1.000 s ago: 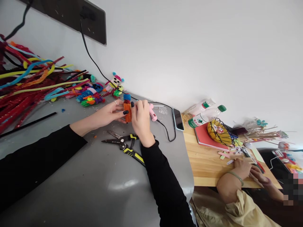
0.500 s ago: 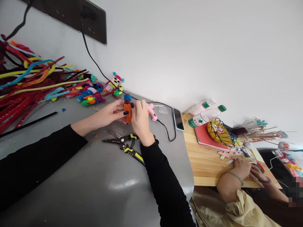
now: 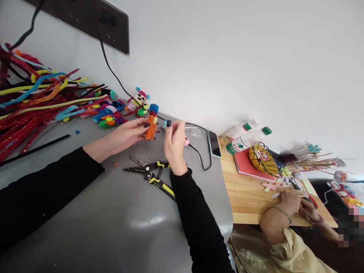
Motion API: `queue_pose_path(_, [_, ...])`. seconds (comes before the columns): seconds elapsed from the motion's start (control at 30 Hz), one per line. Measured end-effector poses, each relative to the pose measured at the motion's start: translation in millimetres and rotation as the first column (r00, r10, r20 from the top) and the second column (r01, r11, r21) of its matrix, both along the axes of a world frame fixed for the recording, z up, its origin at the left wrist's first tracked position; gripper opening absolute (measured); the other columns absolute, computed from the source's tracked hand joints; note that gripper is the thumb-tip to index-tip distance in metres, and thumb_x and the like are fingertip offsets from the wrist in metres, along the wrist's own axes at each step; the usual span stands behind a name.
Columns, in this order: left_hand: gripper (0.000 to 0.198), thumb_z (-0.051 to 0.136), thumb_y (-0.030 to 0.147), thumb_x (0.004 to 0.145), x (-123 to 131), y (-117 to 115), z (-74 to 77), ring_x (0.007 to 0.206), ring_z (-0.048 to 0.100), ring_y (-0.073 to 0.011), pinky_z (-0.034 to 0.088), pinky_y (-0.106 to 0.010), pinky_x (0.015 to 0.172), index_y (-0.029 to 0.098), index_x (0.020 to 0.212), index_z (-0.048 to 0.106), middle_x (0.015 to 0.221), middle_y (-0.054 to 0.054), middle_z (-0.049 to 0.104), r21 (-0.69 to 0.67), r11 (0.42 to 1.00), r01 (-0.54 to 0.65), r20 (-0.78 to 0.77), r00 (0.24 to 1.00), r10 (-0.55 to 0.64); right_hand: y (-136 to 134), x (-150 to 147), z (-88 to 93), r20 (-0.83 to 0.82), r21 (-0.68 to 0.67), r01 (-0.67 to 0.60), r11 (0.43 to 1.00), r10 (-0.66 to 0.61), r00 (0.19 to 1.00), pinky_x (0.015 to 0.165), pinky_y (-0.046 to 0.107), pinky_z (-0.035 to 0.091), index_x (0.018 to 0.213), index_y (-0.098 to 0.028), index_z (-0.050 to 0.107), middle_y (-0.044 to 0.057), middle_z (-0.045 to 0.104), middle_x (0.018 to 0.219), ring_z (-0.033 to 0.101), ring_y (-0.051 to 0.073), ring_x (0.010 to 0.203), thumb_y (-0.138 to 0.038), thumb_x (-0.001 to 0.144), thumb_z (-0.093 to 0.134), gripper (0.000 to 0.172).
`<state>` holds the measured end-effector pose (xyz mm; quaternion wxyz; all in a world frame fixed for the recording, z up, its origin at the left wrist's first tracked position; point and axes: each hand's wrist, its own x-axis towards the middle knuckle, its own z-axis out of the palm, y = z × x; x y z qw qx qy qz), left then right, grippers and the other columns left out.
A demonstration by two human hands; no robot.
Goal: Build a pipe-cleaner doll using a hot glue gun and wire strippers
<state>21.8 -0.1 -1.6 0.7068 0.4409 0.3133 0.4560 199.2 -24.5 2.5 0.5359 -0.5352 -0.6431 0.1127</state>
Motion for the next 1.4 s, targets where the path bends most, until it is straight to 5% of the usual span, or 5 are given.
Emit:
queue_pose_path(0.2, [0.013,0.066,0.013,0.091,0.8,1.5,6.5,0.075,0.060,-0.0136,0.048,-0.023,0.063,0.010,0.094,0.079,0.094,-0.010,0.072,-0.112,0.994,-0.002,0.170,0.985,0.021,7.5,11.9,-0.4,-0.002,-0.053,0.110,0.992,-0.111,0.994,0.073,0.030,0.047,0.106,-0.023,0.045,0.001,0.060,0.093,0.059,0.015,0.078,-0.034,0.101,0.048,0.013])
queue_pose_path(0.4, [0.026,0.051,0.020,0.107,-0.7,0.6,13.0,0.064,0.060,-0.0114,0.043,-0.019,0.051,0.012,0.092,0.070,0.082,-0.008,0.068,-0.266,0.959,-0.096,0.178,0.973,0.146,15.4,42.2,-11.0,0.444,-0.035,0.418,0.908,-0.360,0.820,0.094,0.046,0.048,0.109,-0.017,0.050,0.016,0.062,0.111,0.057,0.030,0.104,-0.024,0.093,0.054,0.018])
queue_pose_path(0.63, [0.022,0.080,0.030,0.092,-8.7,4.0,9.9,0.055,0.051,-0.0064,0.043,-0.019,0.052,0.013,0.086,0.067,0.079,-0.005,0.069,-0.146,0.989,-0.001,0.208,0.978,0.032,14.1,51.4,-25.5,0.760,-0.180,0.511,0.840,-0.211,0.615,0.096,0.052,0.047,0.099,-0.010,0.057,0.024,0.063,0.107,0.059,0.038,0.105,-0.044,0.091,0.074,0.038])
queue_pose_path(1.13, [0.008,0.066,0.020,0.099,-8.3,-2.5,14.2,0.057,0.053,-0.0087,0.038,-0.020,0.048,0.014,0.103,0.070,0.082,-0.003,0.066,-0.161,0.986,0.048,0.050,0.998,-0.040,9.9,48.5,-5.9,0.528,-0.229,0.540,0.810,-0.363,0.768,0.069,0.034,0.043,0.097,-0.023,0.046,0.002,0.059,0.077,0.056,0.024,0.070,-0.034,0.082,0.064,0.025])
queue_pose_path(1.4, [0.010,0.063,0.017,0.098,-6.8,0.4,10.8,0.055,0.052,-0.0094,0.038,-0.021,0.047,0.010,0.094,0.069,0.083,-0.009,0.069,-0.176,0.984,0.025,0.103,0.995,-0.007,13.9,47.4,-4.1,0.299,0.043,0.420,0.906,-0.413,0.860,0.084,0.038,0.050,0.115,-0.018,0.059,0.012,0.071,0.106,0.064,0.025,0.092,-0.042,0.090,0.060,0.034])
